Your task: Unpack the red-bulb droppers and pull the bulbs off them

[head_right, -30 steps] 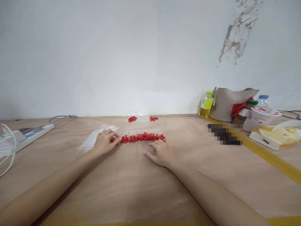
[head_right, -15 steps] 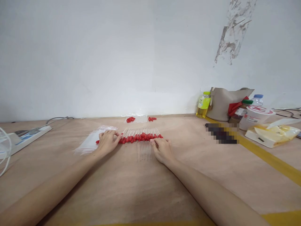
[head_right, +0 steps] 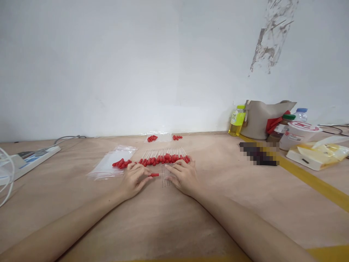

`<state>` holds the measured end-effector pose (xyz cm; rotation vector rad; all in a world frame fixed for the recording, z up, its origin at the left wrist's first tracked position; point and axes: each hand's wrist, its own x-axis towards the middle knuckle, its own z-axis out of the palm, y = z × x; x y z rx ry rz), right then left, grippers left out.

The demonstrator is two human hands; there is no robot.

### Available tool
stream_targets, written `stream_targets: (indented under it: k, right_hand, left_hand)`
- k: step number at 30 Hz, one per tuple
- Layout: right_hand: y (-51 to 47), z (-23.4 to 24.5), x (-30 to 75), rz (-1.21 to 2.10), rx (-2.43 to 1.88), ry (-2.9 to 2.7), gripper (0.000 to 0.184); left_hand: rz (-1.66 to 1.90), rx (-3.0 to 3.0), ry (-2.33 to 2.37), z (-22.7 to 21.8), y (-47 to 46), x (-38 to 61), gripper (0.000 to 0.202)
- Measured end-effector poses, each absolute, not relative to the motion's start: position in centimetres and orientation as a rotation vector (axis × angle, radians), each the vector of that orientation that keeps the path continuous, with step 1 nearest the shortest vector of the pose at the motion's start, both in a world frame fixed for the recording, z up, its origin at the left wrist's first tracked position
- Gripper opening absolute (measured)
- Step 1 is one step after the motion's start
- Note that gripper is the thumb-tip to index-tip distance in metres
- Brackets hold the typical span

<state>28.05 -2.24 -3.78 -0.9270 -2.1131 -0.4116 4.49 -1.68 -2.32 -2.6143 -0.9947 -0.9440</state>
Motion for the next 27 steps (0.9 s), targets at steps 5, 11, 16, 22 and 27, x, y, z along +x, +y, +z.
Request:
stream_targets:
  k: [5,11,16,22,27]
  right_hand:
    - [-2.62,-3.68,27.6,-0.402,-0.881,-2.244,0.026]
    - [-2.82,-3.59,27.2,-0.383,-0.938,-2.249,0.023]
    - [-2.86,-3.7,27.06,-0.342,-0.918,-2.237,0.026]
    - [-3.14,-3.52,26.99,-0.351,-0.838,-2.27,0.023]
    - [-3.22,-3.6,27.32,-0.333,-0.798,-2.279,0.022]
  left_hand:
    - [-0.935,-2.629,-0.911,-2.18,-2.29,4.88,0.01]
    - [-0.986,-2.626,-0.963,-2.22,-2.29,4.85,0.011]
    - [-0.89,-2.686,-0.972,-1.9,-2.48,5.29,0.022]
    - [-0.814,-2.726,-0.964,-1.8,-2.34,5.57,0.02]
    - [-0.76,-2.732,-0.913,-2.07,-2.28,5.17,0.021]
